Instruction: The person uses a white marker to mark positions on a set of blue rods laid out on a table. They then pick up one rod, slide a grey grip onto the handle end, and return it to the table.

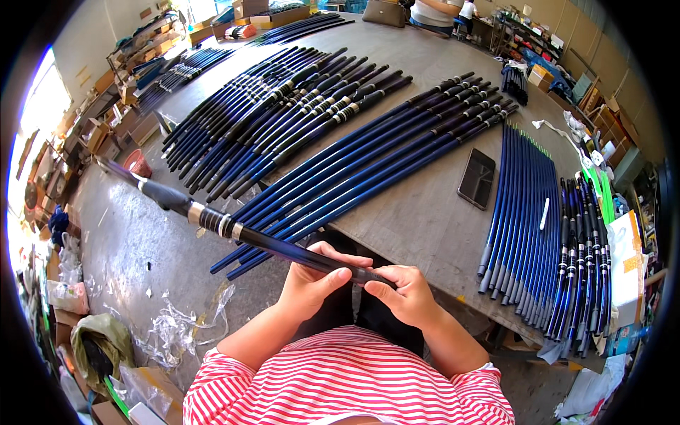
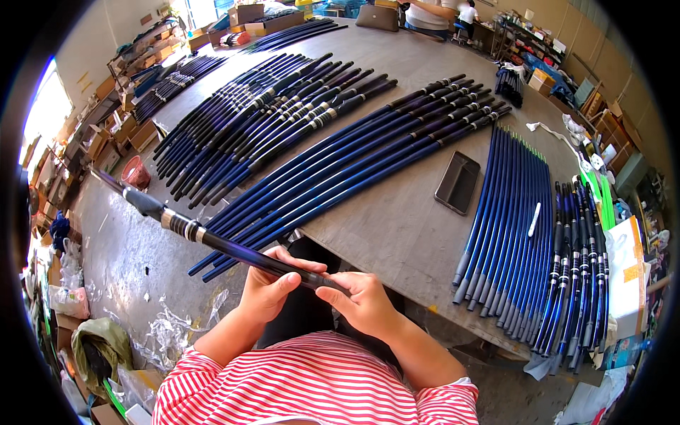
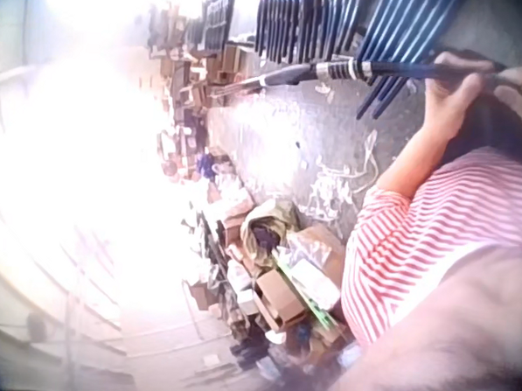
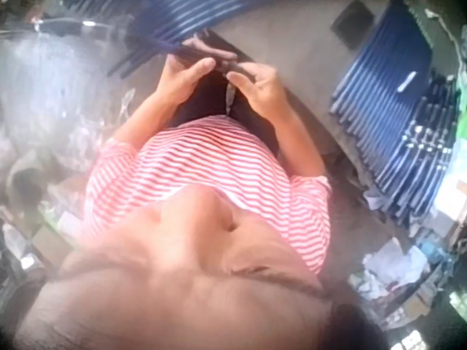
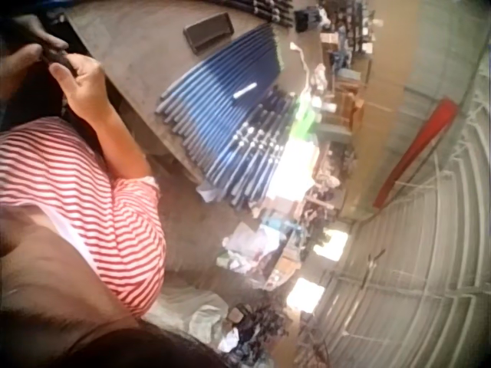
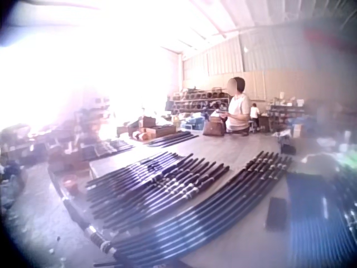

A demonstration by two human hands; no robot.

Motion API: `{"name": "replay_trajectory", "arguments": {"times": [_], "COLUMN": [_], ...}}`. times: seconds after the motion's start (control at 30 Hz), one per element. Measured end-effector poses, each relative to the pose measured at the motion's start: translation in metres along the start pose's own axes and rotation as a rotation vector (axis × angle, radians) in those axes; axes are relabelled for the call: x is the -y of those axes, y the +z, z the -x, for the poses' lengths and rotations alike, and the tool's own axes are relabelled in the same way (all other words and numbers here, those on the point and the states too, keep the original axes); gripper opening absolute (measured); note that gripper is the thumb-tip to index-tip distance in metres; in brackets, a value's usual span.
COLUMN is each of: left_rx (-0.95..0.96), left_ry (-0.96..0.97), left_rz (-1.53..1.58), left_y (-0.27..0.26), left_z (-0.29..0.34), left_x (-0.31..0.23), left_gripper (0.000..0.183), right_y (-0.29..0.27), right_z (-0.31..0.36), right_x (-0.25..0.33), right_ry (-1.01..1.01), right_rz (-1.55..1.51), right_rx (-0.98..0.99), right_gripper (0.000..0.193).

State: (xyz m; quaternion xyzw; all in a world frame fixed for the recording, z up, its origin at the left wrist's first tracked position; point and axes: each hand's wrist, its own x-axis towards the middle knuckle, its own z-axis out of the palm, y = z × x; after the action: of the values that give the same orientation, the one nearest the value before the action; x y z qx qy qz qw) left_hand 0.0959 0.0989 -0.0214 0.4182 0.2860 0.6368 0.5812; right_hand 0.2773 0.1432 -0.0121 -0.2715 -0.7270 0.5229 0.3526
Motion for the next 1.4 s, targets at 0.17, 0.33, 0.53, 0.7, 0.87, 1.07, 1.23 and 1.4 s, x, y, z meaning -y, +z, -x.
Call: {"name": "replay_trajectory", "arguments": {"times": [0.17,0.33,0.53,0.7,0.87,1.07,1.23,1.4], "left_rx": [0.060,-0.041,-0.121,-0.208,-0.222,-0.235,-0.229,-0.242], "left_ry": [0.048,0.095,0.183,0.246,0.262,0.262,0.278,0.278], "left_rz": [0.001,0.006,-0.006,-0.055,-0.023,-0.013,-0.012,-0.009], "left_y": [0.001,0.000,-0.011,-0.023,-0.035,-0.039,-0.040,-0.040], "left_z": [-0.003,-0.003,-0.002,0.000,0.006,0.007,0.007,0.007], "left_x": [-0.003,-0.008,-0.018,-0.027,-0.027,-0.028,-0.029,-0.030], "left_gripper": [0.019,0.024,0.024,0.018,0.019,0.019,0.019,0.018], "right_y": [-0.001,-0.009,-0.028,-0.044,-0.047,-0.047,-0.044,-0.045], "right_z": [0.001,0.001,0.003,0.001,0.002,-0.001,-0.004,-0.004], "right_x": [-0.002,-0.002,0.007,0.003,0.002,0.002,0.002,0.002], "right_ry": [-0.078,-0.086,-0.046,-0.099,-0.061,-0.118,-0.145,-0.122], "right_rz": [0.088,0.122,0.159,0.197,0.131,0.171,0.175,0.169], "right_rx": [-0.018,-0.034,-0.022,-0.090,-0.118,-0.156,-0.189,-0.145], "right_gripper": [0.028,0.028,0.025,0.024,0.029,0.022,0.025,0.024]}}
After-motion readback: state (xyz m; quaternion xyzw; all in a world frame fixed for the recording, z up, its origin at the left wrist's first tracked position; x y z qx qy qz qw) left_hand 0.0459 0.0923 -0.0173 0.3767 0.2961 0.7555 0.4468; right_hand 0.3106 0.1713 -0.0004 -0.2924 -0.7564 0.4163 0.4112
